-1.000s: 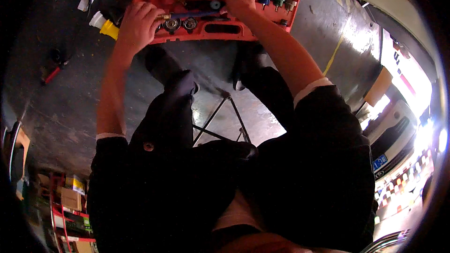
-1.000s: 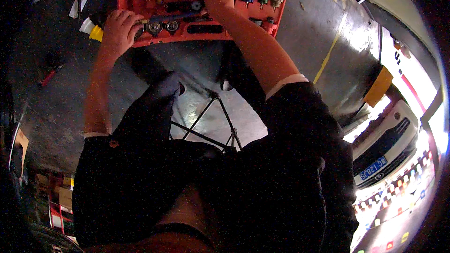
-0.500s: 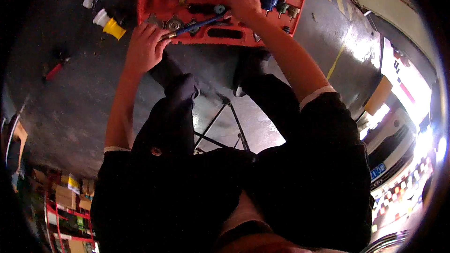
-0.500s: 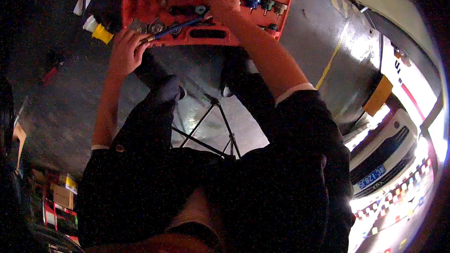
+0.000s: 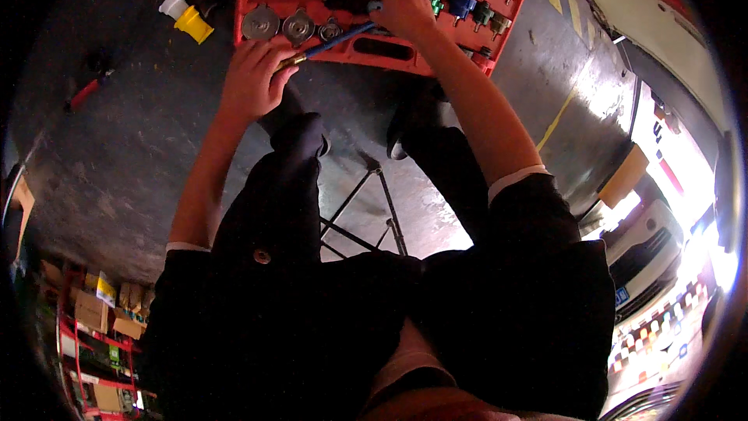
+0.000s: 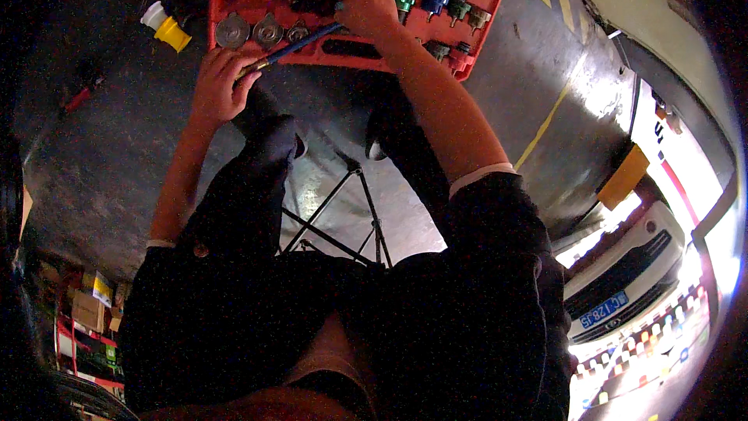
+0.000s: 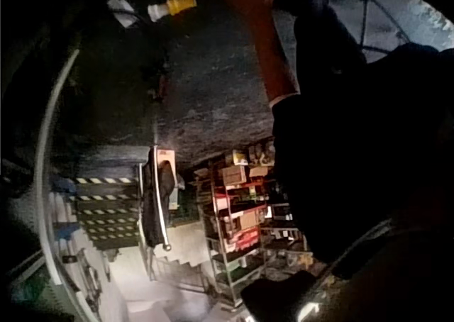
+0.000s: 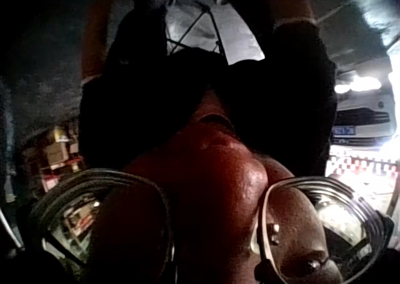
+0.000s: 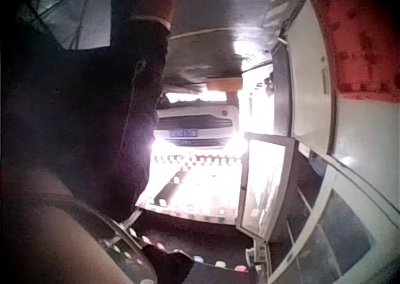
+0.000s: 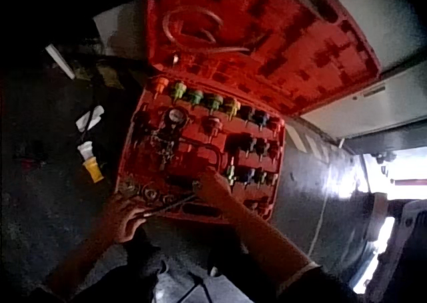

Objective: The person organizes small mechanical parts in a red toolbox, then picks up a yellow plastic piece and a white cylindrical piece. They connect the two pieces together and place the assembled unit back into the toolbox.

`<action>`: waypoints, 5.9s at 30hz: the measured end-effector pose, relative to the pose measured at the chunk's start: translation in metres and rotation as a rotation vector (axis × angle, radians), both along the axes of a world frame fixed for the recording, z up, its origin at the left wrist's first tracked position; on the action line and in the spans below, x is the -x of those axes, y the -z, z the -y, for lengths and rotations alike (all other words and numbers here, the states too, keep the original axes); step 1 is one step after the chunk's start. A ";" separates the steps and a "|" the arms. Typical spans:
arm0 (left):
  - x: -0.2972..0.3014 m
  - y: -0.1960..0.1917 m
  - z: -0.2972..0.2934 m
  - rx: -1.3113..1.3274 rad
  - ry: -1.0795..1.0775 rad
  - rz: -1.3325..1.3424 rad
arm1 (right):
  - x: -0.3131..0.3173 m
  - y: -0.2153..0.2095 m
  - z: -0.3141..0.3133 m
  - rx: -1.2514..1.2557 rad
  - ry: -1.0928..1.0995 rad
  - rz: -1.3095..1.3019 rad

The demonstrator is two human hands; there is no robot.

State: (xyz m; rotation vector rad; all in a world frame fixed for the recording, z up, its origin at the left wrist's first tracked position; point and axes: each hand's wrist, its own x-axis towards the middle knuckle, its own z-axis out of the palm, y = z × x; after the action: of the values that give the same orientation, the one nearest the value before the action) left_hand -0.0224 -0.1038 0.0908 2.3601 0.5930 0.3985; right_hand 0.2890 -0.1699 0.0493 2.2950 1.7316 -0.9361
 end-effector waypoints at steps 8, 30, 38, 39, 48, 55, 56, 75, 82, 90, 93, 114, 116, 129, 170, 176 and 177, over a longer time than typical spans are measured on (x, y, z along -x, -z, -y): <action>0.000 0.007 0.010 0.019 -0.055 0.022 | -0.002 0.011 -0.001 -0.068 -0.033 0.088; -0.014 0.040 -0.062 -0.260 -0.069 -0.104 | -0.043 0.019 0.028 0.010 0.011 -0.102; -0.007 0.018 -0.036 -0.085 -0.010 -0.098 | -0.035 0.027 0.032 -0.326 -0.122 -0.091; -0.004 0.015 -0.030 -0.124 0.015 -0.036 | -0.030 0.031 0.030 -0.272 -0.072 -0.063; -0.016 -0.022 0.019 0.021 0.173 0.029 | 0.015 -0.018 -0.018 0.103 -0.001 0.171; -0.013 -0.019 0.015 0.022 0.126 0.058 | 0.026 -0.027 -0.028 0.180 -0.028 0.251; -0.013 -0.020 0.015 0.015 0.127 0.064 | 0.026 -0.021 -0.026 0.185 -0.026 0.264; -0.008 -0.008 0.021 0.048 0.178 0.021 | 0.036 0.026 -0.017 0.125 0.009 0.454; -0.019 -0.018 0.024 0.026 0.157 0.117 | 0.027 0.026 -0.017 0.134 -0.031 0.429; -0.020 -0.021 0.018 0.051 0.184 0.095 | 0.021 -0.049 -0.044 0.262 0.006 0.235; -0.014 -0.014 0.006 0.023 0.161 0.076 | -0.010 -0.070 -0.033 0.303 -0.043 0.116; -0.007 0.035 -0.080 -0.194 0.064 -0.184 | -0.057 0.009 0.004 0.029 -0.058 -0.026; -0.010 0.039 -0.083 -0.216 0.054 -0.206 | -0.069 0.034 0.000 0.038 -0.115 0.010; -0.030 0.093 -0.111 -0.316 -0.013 -0.243 | -0.049 0.021 -0.002 0.044 -0.087 -0.041; -0.042 0.086 -0.079 -0.350 0.026 -0.225 | -0.020 0.022 -0.001 -0.024 0.118 -0.169; -0.042 0.068 -0.067 -0.373 0.130 -0.276 | 0.030 0.016 -0.015 0.105 0.236 0.090; -0.042 0.068 -0.063 -0.353 0.106 -0.257 | 0.035 0.016 -0.017 0.107 0.269 0.097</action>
State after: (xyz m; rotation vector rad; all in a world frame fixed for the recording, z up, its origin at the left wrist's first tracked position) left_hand 0.0195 -0.0403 0.0227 2.7952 0.5461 0.1615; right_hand 0.2537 -0.1529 0.0334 2.4964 1.3250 -0.9161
